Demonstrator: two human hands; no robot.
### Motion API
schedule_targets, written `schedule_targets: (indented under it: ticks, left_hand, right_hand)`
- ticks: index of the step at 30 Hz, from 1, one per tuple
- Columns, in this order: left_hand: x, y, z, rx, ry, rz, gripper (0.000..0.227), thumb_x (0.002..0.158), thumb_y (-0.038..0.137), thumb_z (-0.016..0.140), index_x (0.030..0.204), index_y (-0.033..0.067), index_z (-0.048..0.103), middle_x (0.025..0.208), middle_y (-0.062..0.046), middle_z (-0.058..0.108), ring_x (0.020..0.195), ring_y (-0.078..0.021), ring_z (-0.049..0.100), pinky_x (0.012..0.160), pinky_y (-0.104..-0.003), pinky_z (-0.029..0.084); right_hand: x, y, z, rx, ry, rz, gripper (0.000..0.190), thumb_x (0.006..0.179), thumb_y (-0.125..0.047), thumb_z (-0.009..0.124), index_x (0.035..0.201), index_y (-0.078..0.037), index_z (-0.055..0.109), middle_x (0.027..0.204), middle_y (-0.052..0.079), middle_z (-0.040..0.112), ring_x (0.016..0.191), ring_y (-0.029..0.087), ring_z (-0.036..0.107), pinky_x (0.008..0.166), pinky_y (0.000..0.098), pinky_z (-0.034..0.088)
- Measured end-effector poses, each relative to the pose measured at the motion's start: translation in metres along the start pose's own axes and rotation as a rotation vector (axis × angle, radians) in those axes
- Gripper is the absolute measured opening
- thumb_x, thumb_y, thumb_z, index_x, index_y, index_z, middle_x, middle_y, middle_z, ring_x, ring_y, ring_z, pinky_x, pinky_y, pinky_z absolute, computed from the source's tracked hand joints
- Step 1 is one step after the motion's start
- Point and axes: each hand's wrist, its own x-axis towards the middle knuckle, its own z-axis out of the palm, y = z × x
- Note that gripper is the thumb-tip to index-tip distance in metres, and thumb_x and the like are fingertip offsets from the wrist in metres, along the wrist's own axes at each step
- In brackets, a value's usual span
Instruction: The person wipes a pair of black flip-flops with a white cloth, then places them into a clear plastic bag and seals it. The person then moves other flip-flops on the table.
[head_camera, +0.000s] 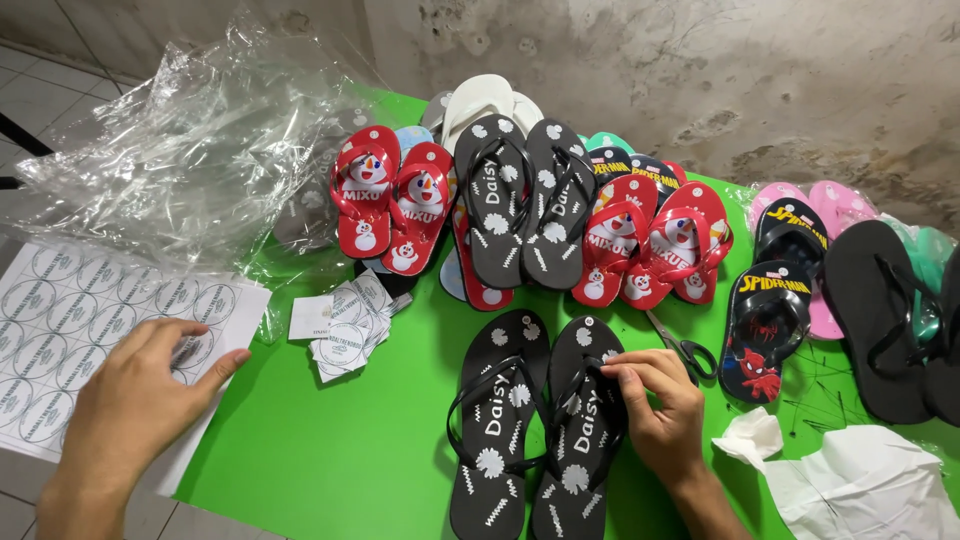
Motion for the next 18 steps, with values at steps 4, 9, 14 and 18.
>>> schedule_targets:
  ticks: [4, 9, 14, 18]
  left_hand:
    - [0.035, -0.036, 0.038, 0.055, 0.679, 0.526, 0.035, 0.091, 0.047, 0.078, 0.111, 0.0180, 0.072, 0.111, -0.002, 0.063, 0.114, -0.0252, 0.066, 0.068, -0.042, 0.062]
    - [0.065, -0.037, 0.019, 0.579, 1.003, 0.525, 0.067, 0.079, 0.046, 0.082, 0.142, 0.0290, 0.067, 0.145, 0.005, 0.067, 0.139, -0.0168, 0.058, 0.117, -0.033, 0.051]
    - [0.096, -0.042, 0.007, 0.484, 0.741, 0.491, 0.029, 0.097, 0.048, 0.068, 0.121, 0.0313, 0.073, 0.129, 0.007, 0.076, 0.130, -0.0158, 0.068, 0.129, -0.045, 0.039]
    - [0.123, -0.048, 0.001, 0.098, 0.904, 0.616, 0.016, 0.114, 0.025, 0.081, 0.112, 0.0106, 0.074, 0.116, -0.012, 0.072, 0.131, -0.0289, 0.061, 0.102, -0.039, 0.052]
  right_hand:
    - [-0.001, 0.002, 0.000, -0.005, 0.001, 0.001, 0.023, 0.098, -0.012, 0.060, 0.087, -0.007, 0.079, 0.093, 0.005, 0.076, 0.091, 0.019, 0.068, 0.088, 0.0327, 0.052]
    - [0.000, 0.002, 0.001, -0.015, 0.001, -0.019, 0.019, 0.097, -0.012, 0.063, 0.087, -0.007, 0.079, 0.092, 0.005, 0.076, 0.090, 0.019, 0.068, 0.087, 0.0325, 0.053]
    - [0.001, 0.002, 0.000, -0.015, 0.007, -0.039, 0.017, 0.095, -0.013, 0.065, 0.087, -0.007, 0.079, 0.092, 0.005, 0.076, 0.089, 0.019, 0.069, 0.086, 0.0330, 0.054]
    - [0.002, 0.000, 0.001, 0.003, 0.008, -0.053, 0.018, 0.095, -0.012, 0.064, 0.086, -0.007, 0.078, 0.089, 0.005, 0.076, 0.087, 0.020, 0.068, 0.085, 0.0332, 0.053]
